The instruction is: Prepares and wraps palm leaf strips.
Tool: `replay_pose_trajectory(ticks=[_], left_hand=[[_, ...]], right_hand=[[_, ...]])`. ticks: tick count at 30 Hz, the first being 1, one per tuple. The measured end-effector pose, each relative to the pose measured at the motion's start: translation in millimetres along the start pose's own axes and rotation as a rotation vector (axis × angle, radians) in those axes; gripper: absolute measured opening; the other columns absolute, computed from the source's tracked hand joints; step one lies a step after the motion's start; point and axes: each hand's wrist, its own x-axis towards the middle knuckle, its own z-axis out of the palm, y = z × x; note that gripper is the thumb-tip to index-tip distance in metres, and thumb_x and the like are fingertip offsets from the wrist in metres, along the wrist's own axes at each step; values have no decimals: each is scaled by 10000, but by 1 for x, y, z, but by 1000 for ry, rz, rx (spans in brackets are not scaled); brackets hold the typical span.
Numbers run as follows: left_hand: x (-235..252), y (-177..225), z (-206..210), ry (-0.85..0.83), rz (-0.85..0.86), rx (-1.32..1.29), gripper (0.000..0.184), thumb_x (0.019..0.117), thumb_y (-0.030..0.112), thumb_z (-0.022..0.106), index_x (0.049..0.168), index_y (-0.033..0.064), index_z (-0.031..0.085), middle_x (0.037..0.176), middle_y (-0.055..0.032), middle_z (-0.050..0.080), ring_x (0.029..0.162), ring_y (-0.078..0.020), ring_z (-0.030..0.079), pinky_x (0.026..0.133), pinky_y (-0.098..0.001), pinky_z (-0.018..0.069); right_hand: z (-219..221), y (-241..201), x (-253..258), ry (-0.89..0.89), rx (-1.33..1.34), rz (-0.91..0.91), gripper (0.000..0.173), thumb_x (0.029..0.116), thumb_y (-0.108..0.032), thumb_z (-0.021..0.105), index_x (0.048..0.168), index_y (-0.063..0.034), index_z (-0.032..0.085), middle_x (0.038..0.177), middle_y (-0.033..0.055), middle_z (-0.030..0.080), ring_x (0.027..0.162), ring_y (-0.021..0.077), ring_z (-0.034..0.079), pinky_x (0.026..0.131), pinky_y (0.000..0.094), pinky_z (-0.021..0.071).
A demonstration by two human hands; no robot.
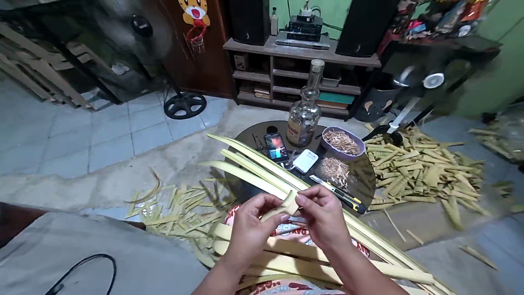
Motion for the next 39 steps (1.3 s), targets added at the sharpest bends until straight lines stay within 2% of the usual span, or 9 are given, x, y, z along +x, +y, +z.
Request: replay_pose_trajectory(ticks=[4, 8, 13, 16, 22, 26, 31, 35, 39], left_hand=[[-1, -9, -1, -14, 22, 130, 188, 817, 211, 853, 913, 125, 716, 892, -2, 644, 789, -138, 636, 689, -305, 579], [-5, -2, -12, -138, -103, 216, 333, 893, 196, 769, 1221, 161, 733, 1095, -17, 629, 935, -146, 639, 784, -306, 593], [-7, -8, -9, -60, -68, 200, 272, 786, 318, 879, 873, 158, 676, 961, 2, 609, 825, -133, 624, 675, -293, 574], [-13, -7, -14, -136, -95, 200, 253, 842, 239, 826, 1059, 142, 738, 1073, -11, 636, 917, -147, 647, 762, -306, 599], [-16, -20, -17, -90, -30, 291, 276, 796, 395, 862, 804, 198, 668, 875, 47, 610, 808, -105, 602, 679, -282, 535], [-21, -6, -25, -193, -69, 305, 298, 836, 314, 833, 1094, 184, 762, 1008, 46, 667, 920, -108, 644, 802, -293, 583], [-27, -21, -19, -54, 20, 315, 280, 770, 391, 882, 754, 200, 679, 776, 66, 616, 747, -94, 606, 657, -282, 533], [-31, -9, -32, -218, -4, 282, 249, 858, 304, 815, 1061, 170, 761, 991, 45, 688, 918, -111, 656, 816, -308, 586], [-32, -7, -28, -192, 75, 155, 146, 847, 242, 824, 917, 135, 753, 873, 31, 670, 822, -112, 634, 732, -293, 556]], right_hand=[[-14, 27, -10, -188, 191, 489, 236, 1055, -192, 466, 1085, -26, 632, 937, 124, 710, 784, 179, 710, 691, 354, 619], [-20, 22, -3, -325, 165, 430, 523, 1105, -425, 337, 1184, -8, 643, 962, 144, 736, 773, 193, 739, 645, 353, 637], [-26, 42, -25, -481, 130, 526, 528, 1095, -452, 324, 1194, -53, 656, 953, 137, 719, 759, 203, 714, 676, 364, 619], [-29, 32, -18, -555, 77, 473, 761, 1043, -660, 212, 1293, -69, 621, 998, 139, 729, 800, 200, 727, 704, 378, 631], [-19, 46, -40, -467, 35, 650, 478, 1074, -497, 324, 1113, -161, 661, 769, 5, 617, 570, 55, 531, 528, 222, 467], [-19, 28, -33, -456, 84, 590, 661, 1027, -685, 275, 1237, -181, 648, 845, 24, 658, 586, 59, 566, 525, 218, 501], [-18, 49, -46, -499, 8, 710, 539, 1068, -553, 296, 1088, -155, 659, 754, 1, 606, 570, 61, 534, 525, 226, 471], [-25, 29, -42, -503, -52, 586, 693, 1002, -726, 296, 1133, -157, 669, 733, 9, 600, 553, 64, 531, 503, 224, 470], [-22, 27, -40, -505, 153, 784, 580, 1052, -624, 313, 1042, -146, 642, 687, -1, 526, 497, 58, 475, 445, 208, 411]])
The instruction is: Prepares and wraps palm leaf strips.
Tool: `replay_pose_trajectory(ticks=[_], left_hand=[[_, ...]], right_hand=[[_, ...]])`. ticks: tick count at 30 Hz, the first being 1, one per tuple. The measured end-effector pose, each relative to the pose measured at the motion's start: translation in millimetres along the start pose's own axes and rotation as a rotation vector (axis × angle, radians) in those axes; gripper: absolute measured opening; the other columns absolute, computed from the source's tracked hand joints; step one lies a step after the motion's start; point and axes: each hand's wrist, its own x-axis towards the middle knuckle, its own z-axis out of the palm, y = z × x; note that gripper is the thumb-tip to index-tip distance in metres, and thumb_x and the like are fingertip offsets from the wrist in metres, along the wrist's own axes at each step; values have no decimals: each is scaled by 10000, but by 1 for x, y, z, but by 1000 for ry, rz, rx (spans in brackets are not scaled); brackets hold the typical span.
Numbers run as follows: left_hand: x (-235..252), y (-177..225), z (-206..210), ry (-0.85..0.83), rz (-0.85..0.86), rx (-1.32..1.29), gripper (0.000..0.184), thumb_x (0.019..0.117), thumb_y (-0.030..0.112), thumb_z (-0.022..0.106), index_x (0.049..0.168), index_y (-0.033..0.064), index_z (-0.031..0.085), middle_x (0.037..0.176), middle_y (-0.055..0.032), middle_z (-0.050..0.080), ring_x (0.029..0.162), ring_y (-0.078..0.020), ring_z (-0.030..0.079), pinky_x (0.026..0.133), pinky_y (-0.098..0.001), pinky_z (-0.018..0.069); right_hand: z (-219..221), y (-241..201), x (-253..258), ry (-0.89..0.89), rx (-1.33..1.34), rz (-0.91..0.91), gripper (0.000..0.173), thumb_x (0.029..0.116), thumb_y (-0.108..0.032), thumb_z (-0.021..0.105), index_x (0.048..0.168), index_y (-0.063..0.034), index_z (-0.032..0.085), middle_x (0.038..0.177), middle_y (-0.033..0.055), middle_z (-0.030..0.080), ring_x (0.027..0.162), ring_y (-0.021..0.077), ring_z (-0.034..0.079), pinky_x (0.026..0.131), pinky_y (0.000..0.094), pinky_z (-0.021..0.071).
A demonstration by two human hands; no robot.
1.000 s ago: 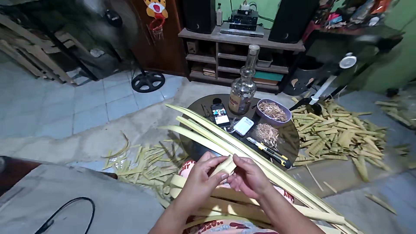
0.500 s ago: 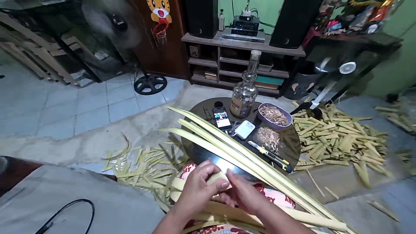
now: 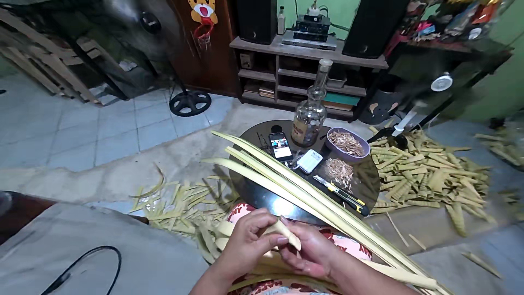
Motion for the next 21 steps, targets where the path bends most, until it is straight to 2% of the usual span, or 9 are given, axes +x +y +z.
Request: replay_pose_trajectory(ticks=[3, 4, 6, 8, 10, 12, 16, 19, 21], left_hand=[[1, -2, -5, -16, -51, -16, 151, 872, 250, 801, 909, 127, 722, 895, 16, 661, 838, -124, 639, 736, -300, 564], [1, 0, -8, -59, -67, -13, 164, 897, 255, 774, 973, 117, 728, 948, 10, 679, 879, -131, 654, 774, -315, 577], [1, 5, -14, -139, -77, -16, 191, 934, 226, 729, 1078, 101, 725, 1020, -2, 701, 926, -140, 678, 818, -334, 598], [1, 3, -15, -142, -59, -42, 131, 936, 178, 717, 1040, 100, 731, 968, -2, 694, 872, -129, 665, 768, -317, 584], [0, 1, -16, -120, -68, -106, 132, 945, 148, 699, 1053, 74, 716, 966, -30, 699, 867, -149, 675, 770, -331, 594], [0, 3, -18, -138, -107, -114, 167, 975, 154, 659, 1116, 69, 687, 986, -38, 706, 887, -160, 687, 792, -344, 603], [2, 6, -18, -164, -178, -196, 199, 975, 144, 658, 1155, 60, 670, 974, -61, 717, 823, -188, 703, 695, -363, 617], [5, 6, -20, -141, -207, -226, 192, 965, 169, 679, 1119, 55, 672, 924, -63, 708, 752, -177, 687, 622, -338, 599], [7, 6, -22, -166, -218, -228, 218, 965, 166, 674, 1144, 44, 660, 960, -76, 716, 799, -197, 703, 669, -358, 615]], right_hand=[[-4, -6, -3, 203, -792, -369, 515, 1029, -563, 482, 1246, -123, 638, 1075, 24, 677, 913, 119, 671, 769, 339, 603], [-3, -5, -6, 222, -781, -387, 481, 1031, -541, 498, 1182, -113, 658, 1008, 18, 671, 865, 100, 656, 737, 313, 589], [2, -4, -14, 105, -190, -126, 530, 1065, -568, 363, 1054, -130, 661, 736, -9, 581, 573, 30, 532, 514, 185, 459], [2, -4, -13, 61, 67, 15, 549, 1034, -638, 365, 1003, -158, 630, 683, -12, 508, 510, 60, 479, 459, 213, 416], [0, -4, -11, 163, -434, -275, 396, 1056, -460, 481, 1294, -179, 626, 1006, 23, 685, 803, 97, 653, 682, 279, 571], [3, -7, -12, 227, -786, -465, 525, 1003, -418, 622, 1455, -172, 524, 1217, 28, 672, 1002, 129, 678, 839, 343, 610], [9, -13, -19, 145, -35, -146, 391, 1085, -416, 414, 1285, -153, 625, 871, 46, 660, 603, 60, 578, 513, 198, 487], [10, -15, -12, 275, -864, -552, 468, 1020, -255, 600, 1484, -220, 540, 1274, 16, 653, 1057, 97, 660, 878, 292, 595], [8, -13, -12, 248, -842, -541, 463, 1056, -236, 534, 1516, -198, 508, 1300, 26, 650, 1046, 66, 659, 882, 254, 586]])
